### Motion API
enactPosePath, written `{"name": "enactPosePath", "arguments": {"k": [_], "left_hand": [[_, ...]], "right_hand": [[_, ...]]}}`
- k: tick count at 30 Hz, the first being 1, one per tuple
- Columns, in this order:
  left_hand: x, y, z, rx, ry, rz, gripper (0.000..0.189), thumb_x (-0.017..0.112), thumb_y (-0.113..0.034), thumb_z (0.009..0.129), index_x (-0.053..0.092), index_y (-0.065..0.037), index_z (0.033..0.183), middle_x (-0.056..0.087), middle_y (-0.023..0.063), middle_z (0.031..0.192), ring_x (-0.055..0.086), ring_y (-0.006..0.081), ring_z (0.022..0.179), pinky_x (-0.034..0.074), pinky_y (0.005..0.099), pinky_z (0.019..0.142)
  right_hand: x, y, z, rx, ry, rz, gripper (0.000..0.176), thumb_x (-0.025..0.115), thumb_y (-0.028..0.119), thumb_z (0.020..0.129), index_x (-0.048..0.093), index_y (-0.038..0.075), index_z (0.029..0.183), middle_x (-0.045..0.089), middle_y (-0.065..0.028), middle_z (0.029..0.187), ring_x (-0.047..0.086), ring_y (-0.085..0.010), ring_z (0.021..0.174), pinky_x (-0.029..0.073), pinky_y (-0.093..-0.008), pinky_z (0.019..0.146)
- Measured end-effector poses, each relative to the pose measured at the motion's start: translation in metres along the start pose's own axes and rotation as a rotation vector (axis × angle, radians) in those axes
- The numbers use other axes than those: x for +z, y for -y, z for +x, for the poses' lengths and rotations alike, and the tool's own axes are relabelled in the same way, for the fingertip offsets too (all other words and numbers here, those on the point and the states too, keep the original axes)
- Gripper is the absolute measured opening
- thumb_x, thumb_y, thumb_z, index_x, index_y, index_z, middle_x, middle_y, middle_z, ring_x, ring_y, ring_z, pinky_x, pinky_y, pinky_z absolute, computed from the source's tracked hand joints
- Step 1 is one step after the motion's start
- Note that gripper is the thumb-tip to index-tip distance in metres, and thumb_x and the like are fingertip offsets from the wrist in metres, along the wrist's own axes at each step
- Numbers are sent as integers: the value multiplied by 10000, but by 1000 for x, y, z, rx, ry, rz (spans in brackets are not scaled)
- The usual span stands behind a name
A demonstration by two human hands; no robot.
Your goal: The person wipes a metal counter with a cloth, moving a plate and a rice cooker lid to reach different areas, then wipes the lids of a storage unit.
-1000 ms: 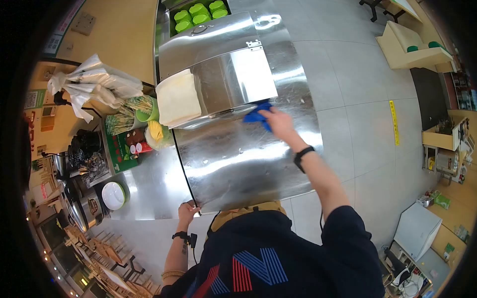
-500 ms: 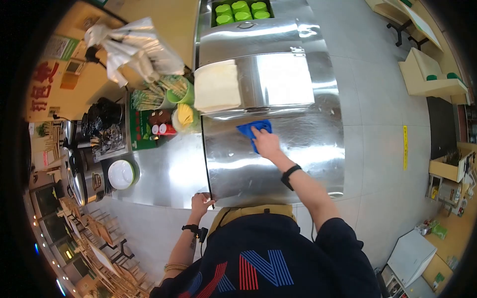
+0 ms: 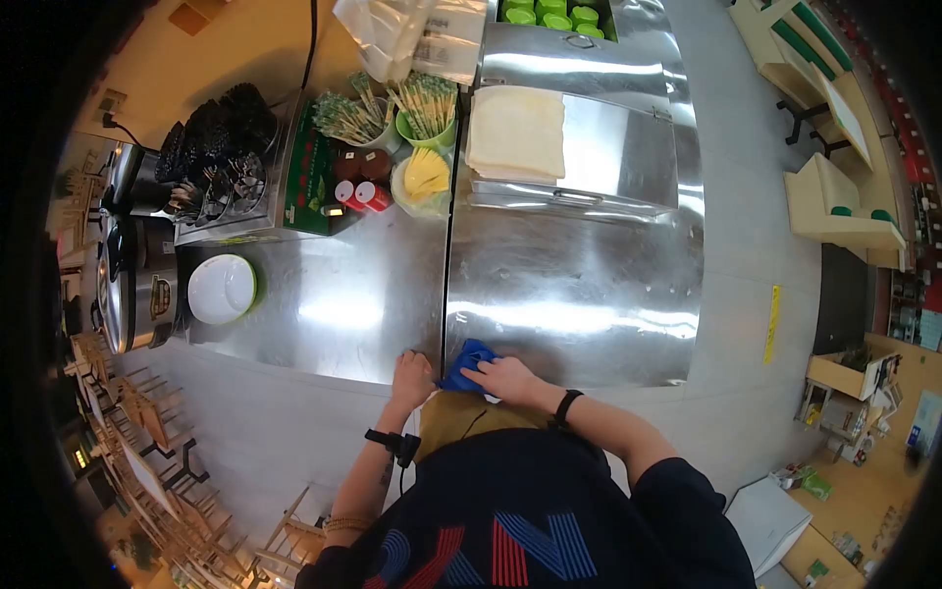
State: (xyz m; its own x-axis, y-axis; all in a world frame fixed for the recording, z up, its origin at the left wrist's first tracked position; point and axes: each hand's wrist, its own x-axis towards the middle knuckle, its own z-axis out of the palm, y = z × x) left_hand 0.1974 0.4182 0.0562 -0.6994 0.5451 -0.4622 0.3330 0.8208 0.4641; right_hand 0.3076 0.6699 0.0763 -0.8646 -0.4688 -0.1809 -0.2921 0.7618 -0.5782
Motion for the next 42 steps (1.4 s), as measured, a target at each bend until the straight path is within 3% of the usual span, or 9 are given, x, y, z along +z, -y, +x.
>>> {"name": "enactPosePath", "arguments": {"k": [3,8,12,15,19,22,31,40,42], "left_hand": [[-1,-2,0,29,-21,7,383,872,-92,631,584,-113,882,556,129,1059,529,378,1099,482,477,928],[6,3,0,13,-1,-17,415,875,-101,617,582,-87,911,540,144,1035,509,383,1094,457,461,961],[2,3,-3,58,-20,-12,407,870,-99,636,578,-91,919,540,140,1056,510,379,1091,461,466,948],[7,9,1,81,-4,-15,404,868,-93,643,588,-99,933,543,136,1076,512,376,1098,465,468,951],[-2,3,0,70,7,-15,412,885,-113,636,605,-96,938,543,139,1077,510,378,1103,456,463,966],[0,3,1,88,-11,8,439,912,-130,610,576,-82,888,565,147,1024,523,389,1084,449,469,963],[-8,0,3,135,37,9,427,879,-109,632,568,-89,924,541,138,1021,513,370,1054,438,452,929],[-5,-6,2,110,-4,56,478,927,-237,632,570,-76,907,554,142,1020,519,379,1013,453,476,888],[5,1,7,77,-4,86,494,936,-259,631,570,-77,908,557,141,1013,518,375,1005,451,476,886]], "right_hand": [[-51,-45,23,25,-173,-117,411,598,100,874,634,119,1284,601,-144,1013,641,-343,943,556,-437,766],[-110,-142,104,448,-575,-258,386,643,111,856,651,103,1242,583,-167,1078,608,-358,988,531,-466,817],[-99,-135,122,531,-695,-171,456,691,155,835,627,85,1282,594,-168,1033,613,-350,942,518,-469,797],[-51,-89,89,455,-472,-177,551,700,177,836,572,67,1360,593,-150,990,603,-333,889,488,-451,758],[1,-10,6,322,-266,-26,652,751,199,810,545,89,1420,601,-109,1018,596,-294,977,487,-428,891],[6,12,-29,246,-188,-4,648,763,219,810,559,122,1417,613,-90,1044,603,-270,1000,486,-412,900],[4,13,-22,338,-162,37,478,734,181,837,617,156,1300,643,-64,1023,621,-275,1031,484,-412,921],[-36,-37,28,247,-295,-41,354,635,110,855,604,171,1202,618,-124,1042,653,-337,970,549,-450,794],[-60,-62,48,350,-339,-41,372,624,65,845,611,180,1199,576,-171,1147,650,-373,989,569,-473,798]]}}
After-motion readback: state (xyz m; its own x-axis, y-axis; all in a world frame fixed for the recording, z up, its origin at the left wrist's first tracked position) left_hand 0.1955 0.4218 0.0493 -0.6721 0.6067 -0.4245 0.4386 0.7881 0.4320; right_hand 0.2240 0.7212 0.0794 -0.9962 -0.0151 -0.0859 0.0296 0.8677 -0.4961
